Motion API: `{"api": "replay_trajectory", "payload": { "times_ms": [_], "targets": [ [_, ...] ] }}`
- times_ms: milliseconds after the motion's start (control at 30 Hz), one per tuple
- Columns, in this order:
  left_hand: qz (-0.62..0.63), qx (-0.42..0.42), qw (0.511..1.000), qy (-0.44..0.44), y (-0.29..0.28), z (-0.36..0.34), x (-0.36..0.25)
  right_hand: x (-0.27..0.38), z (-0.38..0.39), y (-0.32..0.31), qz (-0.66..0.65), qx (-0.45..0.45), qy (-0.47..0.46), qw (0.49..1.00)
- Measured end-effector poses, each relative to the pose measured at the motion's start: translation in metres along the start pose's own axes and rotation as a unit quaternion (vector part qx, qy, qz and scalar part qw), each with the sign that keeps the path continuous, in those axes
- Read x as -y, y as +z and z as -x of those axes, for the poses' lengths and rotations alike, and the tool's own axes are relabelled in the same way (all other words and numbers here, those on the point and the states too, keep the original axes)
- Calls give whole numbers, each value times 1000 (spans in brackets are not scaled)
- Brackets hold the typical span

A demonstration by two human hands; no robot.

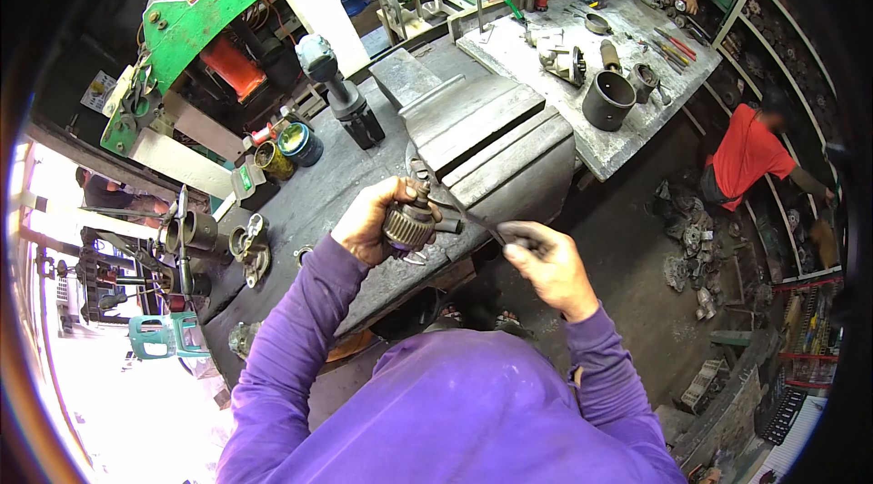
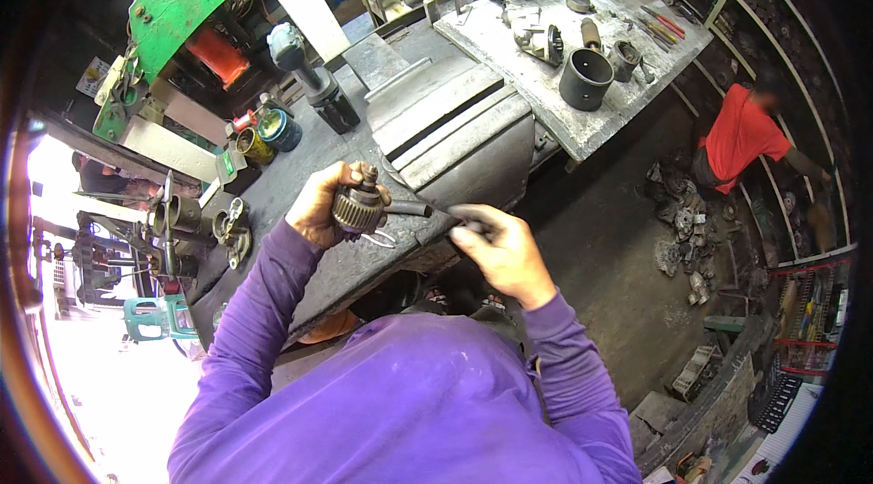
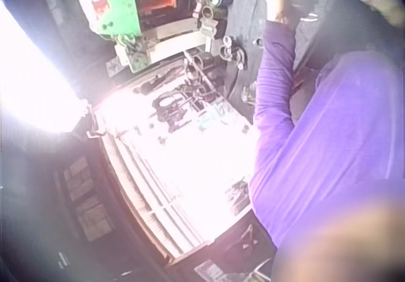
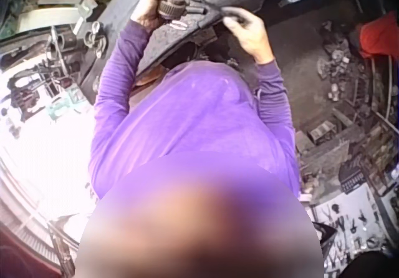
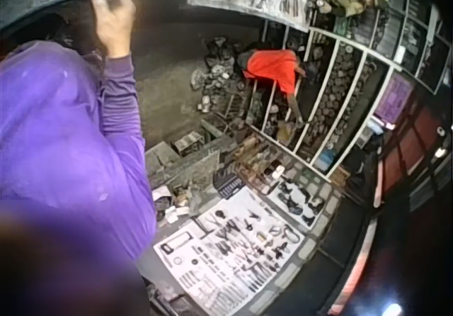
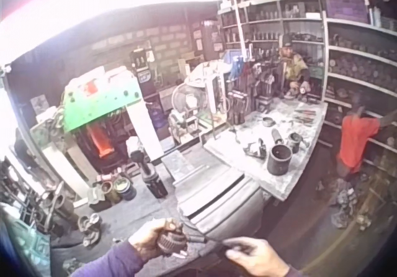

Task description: The person selects tools from a wall-mounted rack, then uses a hammer and pliers to work on a gear-like mechanical part on a workbench. The person repeatedly strikes the part with the hammer and manipulates it with pliers while another person works nearby.

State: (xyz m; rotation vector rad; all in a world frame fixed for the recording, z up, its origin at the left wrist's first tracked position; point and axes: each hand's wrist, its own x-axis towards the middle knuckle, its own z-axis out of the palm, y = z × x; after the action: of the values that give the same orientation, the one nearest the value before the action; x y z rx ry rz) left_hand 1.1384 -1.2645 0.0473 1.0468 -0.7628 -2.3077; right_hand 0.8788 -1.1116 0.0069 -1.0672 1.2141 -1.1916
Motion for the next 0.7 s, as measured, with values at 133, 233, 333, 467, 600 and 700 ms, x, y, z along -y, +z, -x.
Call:
{"api": "replay_trajectory", "payload": {
  "times_ms": [133, 233, 333, 467, 600, 700],
  "targets": [
    [-54, -3, 997, -57, -12, -17, -21, -61, 27, -45, 29, -129, 57, 990],
    [-83, -5, 993, -81, -13, -27, -32, -93, 41, -60, -24, -146, 76, 986],
    [-100, 5, 991, -88, -10, -33, -37, -114, 46, -65, -2, -117, 33, 993],
    [-117, -2, 989, -93, -5, -35, -42, -141, 41, -69, -53, -129, 45, 989],
    [-135, 9, 985, -104, -4, -33, -42, -169, 41, -70, -44, -146, 108, 982],
    [-144, 6, 984, -102, -4, -34, -40, -185, 45, -70, -30, -138, 161, 977]
  ]
}}
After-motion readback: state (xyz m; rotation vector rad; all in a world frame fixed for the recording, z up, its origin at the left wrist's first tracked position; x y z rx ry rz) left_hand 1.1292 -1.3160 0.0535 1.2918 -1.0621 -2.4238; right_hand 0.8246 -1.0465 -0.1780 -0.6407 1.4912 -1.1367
